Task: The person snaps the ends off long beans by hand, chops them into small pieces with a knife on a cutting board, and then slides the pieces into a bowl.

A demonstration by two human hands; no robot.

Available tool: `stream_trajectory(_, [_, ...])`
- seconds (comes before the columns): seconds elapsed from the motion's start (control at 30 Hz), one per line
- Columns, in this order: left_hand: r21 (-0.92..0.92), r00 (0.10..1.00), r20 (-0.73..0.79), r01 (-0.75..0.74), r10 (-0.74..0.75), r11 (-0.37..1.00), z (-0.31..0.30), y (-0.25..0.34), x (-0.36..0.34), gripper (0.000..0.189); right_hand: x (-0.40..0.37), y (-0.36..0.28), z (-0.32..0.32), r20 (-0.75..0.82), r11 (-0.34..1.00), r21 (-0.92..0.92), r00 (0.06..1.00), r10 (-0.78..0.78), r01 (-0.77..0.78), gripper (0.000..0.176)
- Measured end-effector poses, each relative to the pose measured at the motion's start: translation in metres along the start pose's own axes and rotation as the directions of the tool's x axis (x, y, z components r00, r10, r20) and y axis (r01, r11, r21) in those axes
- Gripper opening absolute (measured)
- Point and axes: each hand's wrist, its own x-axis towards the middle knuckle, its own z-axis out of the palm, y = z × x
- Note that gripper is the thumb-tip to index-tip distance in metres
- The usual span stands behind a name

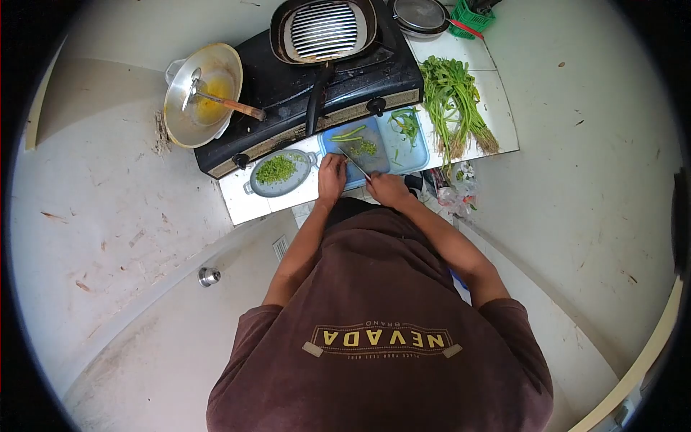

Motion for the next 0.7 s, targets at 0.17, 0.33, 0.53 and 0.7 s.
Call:
stream_trajectory(0.17, [0.006,1.0,0.0,-0.014,0.014,1.0,0.002,-0.005,-0.001,0.009,0.007,-0.009,-0.005,0.01,0.999,-0.008,0.999,0.034,-0.034,0.035])
stream_trajectory(0.33, [-0.016,1.0,-0.001,0.012,-0.012,1.0,0.0,-0.001,0.0,0.008,0.007,-0.001,-0.005,0.003,1.0,-0.031,1.0,0.007,-0.007,0.038])
stream_trajectory(0.53, [-0.022,1.0,0.007,0.028,-0.028,0.999,0.0,-0.004,-0.001,0.006,0.0,-0.006,-0.012,0.008,1.0,-0.013,1.0,-0.002,0.002,0.04])
stream_trajectory(0.7, [-0.004,1.0,0.01,-0.009,0.009,1.0,0.0,-0.003,0.0,0.006,0.002,-0.004,-0.008,0.027,1.0,-0.008,1.0,-0.012,0.012,0.039])
